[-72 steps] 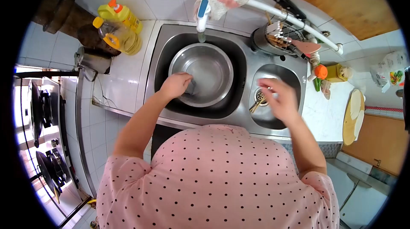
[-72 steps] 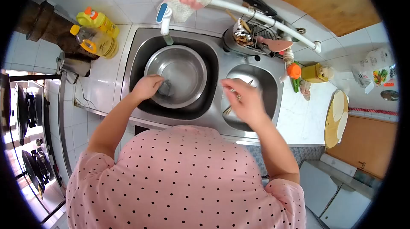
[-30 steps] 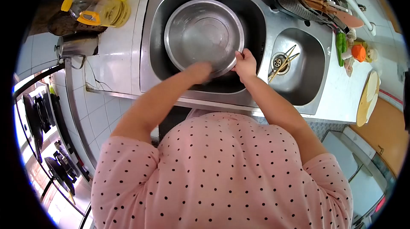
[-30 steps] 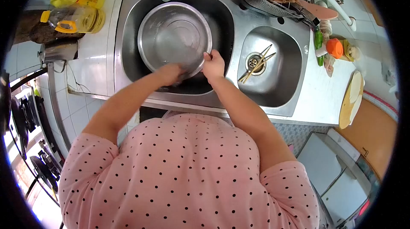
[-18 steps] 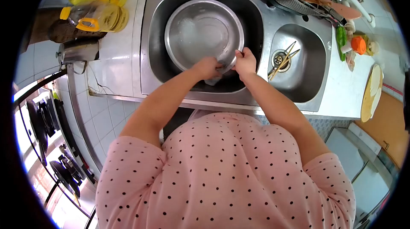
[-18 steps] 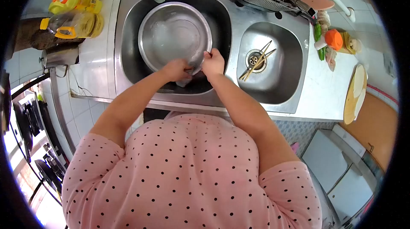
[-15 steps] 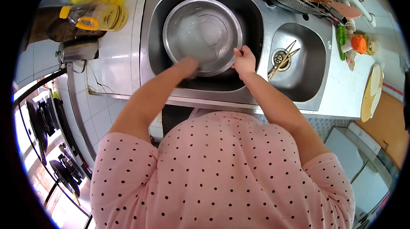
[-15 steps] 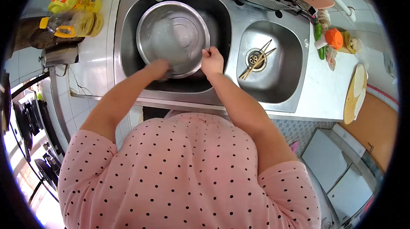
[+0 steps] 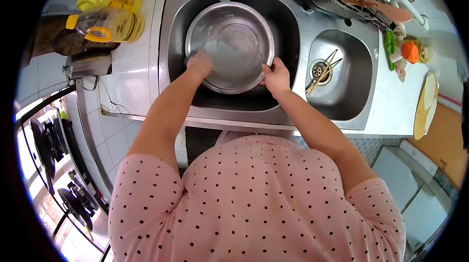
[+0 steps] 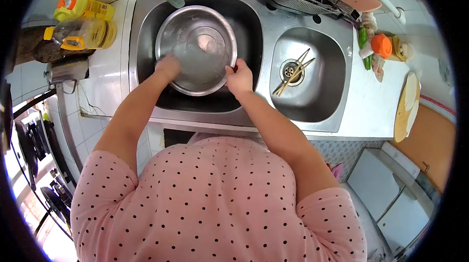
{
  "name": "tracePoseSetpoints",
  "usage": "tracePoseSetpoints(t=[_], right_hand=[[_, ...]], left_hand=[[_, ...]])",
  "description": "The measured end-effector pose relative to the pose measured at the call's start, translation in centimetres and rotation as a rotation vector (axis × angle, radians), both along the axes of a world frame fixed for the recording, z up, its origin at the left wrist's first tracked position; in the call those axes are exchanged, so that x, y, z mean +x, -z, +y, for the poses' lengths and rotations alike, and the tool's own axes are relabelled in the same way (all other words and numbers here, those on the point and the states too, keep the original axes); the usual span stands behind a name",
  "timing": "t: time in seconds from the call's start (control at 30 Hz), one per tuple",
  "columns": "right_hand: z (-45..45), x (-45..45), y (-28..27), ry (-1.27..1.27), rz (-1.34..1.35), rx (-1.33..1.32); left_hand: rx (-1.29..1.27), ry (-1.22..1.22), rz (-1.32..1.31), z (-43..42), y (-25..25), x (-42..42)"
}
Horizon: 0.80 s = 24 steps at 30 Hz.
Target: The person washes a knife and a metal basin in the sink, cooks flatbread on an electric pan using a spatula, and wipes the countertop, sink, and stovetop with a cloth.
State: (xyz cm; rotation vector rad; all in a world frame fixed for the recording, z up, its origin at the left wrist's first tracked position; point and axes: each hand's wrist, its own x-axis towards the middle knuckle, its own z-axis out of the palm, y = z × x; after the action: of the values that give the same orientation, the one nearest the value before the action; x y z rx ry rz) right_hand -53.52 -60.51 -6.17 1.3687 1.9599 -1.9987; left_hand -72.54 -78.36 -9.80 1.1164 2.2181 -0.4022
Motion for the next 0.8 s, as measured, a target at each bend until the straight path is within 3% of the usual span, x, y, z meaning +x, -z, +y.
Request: tracePoseSetpoints(t=[0.1,0.13,0.2,0.3,0.37,0.43,0.53,0.6,0.67,0.77,0.8], right_hand=[[0.3,0.1,1.6,0.054,-0.002,-0.065],[0.4,0.1,1.3,-0.001,-0.019,-0.041],[0.3,-0.2,0.2,0.01,-0.043,-0.079],[0.2,-0.2,-0.6,-0.033,-0.067,-0.04],[0.1,-0.2,-0.6,-0.056,-0.052,0.022],[0.0,-0.2,-1.4,-0.029,-0.014,-0.034],[-0.1,-0.3,-2.1,-0.034,-0.045,-0.002],[0.2,0.5,0.8,-0.084,0.03,0.201],[0.2,1.1,1.7,-0.119,0.057,0.329],[0.0,0.5,1.0,-0.096,0.068,0.37],[0.0,0.4,1.1,-0.077,0.081,0.349]], left_hand=[[0.054,0.226,0.345,-0.4,3.2,0.9],[0.095,0.093,0.388,-1.3,6.9,2.7],[-0.114,0.177,-0.136,1.8,5.8,5.4],[0.055,-0.216,-0.517,8.5,-3.2,8.4],[0.341,-0.367,-0.675,11.3,-3.1,7.5],[0.532,-0.295,-0.539,12.5,-0.4,6.3],[0.536,-0.181,-0.056,12.1,6.1,4.8],[0.317,-0.213,0.039,9.8,9.9,1.8],[0.098,-0.253,-0.086,7.2,4.5,1.1],[-0.367,0.453,-0.041,5.8,0.8,4.4],[-0.101,0.164,-0.227,5.0,-0.2,5.9]])
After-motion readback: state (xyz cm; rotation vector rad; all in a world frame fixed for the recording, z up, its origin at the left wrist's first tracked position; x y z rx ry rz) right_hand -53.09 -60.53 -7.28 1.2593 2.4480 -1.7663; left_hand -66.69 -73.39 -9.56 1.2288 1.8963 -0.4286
